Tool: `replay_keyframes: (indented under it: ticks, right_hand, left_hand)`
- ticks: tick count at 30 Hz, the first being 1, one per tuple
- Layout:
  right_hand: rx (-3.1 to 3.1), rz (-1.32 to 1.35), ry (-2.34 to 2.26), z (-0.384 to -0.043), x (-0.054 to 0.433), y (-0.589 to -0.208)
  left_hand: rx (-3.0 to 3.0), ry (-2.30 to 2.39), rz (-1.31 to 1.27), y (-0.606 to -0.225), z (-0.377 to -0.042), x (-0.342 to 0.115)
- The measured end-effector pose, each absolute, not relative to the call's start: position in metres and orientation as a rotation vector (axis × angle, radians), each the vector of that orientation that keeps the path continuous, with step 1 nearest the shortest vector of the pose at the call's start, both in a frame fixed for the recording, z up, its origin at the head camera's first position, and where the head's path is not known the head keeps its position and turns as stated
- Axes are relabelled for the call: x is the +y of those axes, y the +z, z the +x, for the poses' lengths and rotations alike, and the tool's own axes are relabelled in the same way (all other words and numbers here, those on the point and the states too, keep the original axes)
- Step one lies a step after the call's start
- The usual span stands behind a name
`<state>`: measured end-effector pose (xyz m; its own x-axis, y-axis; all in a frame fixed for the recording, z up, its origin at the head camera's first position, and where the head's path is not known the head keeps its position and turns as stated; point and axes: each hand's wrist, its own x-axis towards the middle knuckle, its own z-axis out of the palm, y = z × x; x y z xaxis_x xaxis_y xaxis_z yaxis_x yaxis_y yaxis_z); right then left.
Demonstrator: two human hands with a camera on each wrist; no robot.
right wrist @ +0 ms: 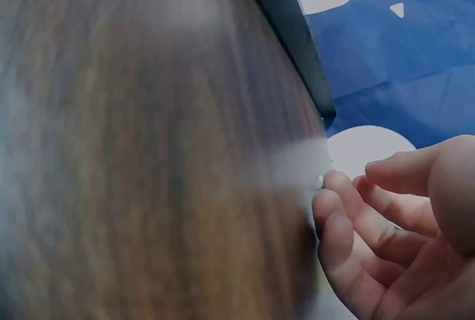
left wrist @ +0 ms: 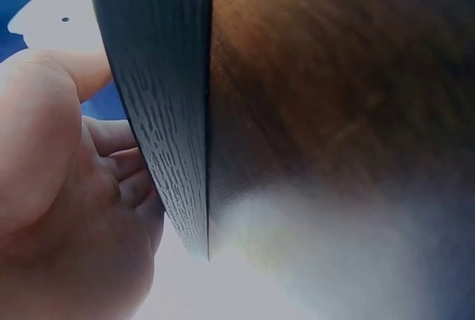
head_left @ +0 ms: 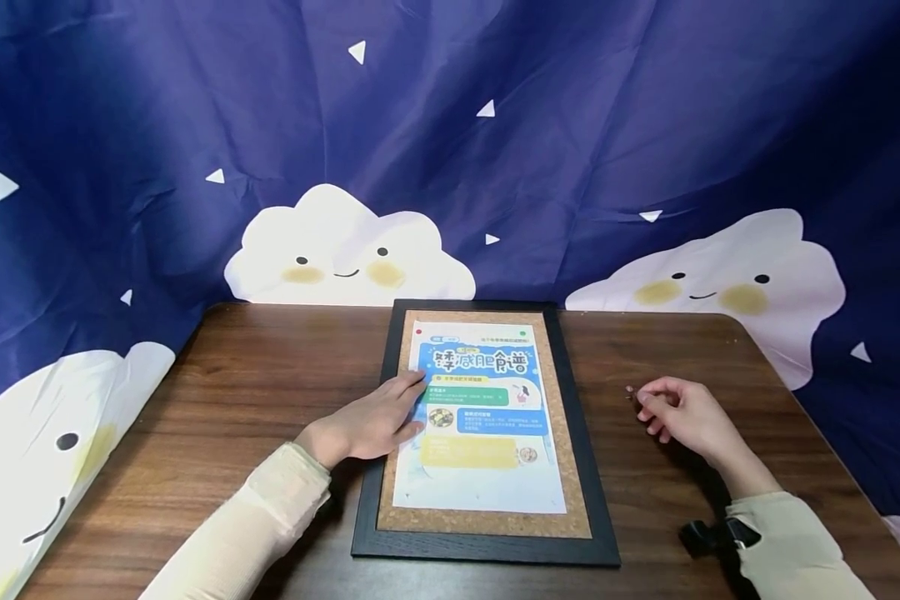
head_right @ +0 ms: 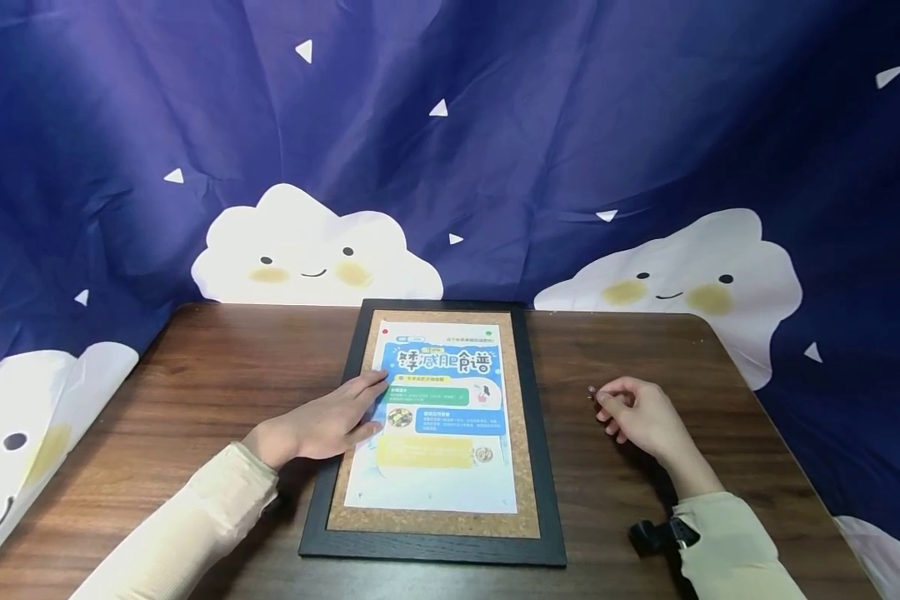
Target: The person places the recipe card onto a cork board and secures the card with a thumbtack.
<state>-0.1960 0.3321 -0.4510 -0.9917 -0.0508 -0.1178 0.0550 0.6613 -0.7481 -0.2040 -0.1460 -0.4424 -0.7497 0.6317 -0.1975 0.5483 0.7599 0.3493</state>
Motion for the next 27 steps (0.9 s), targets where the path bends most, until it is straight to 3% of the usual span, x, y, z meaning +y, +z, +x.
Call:
replay_keyframes:
  ticks: [27]
  right_hand:
    - [2.779, 0.078, -1.087, -0.212, 0.325, -0.457]
  left_hand:
    - [2.667, 0.372, 0.914, -0.444, -0.203, -0.144]
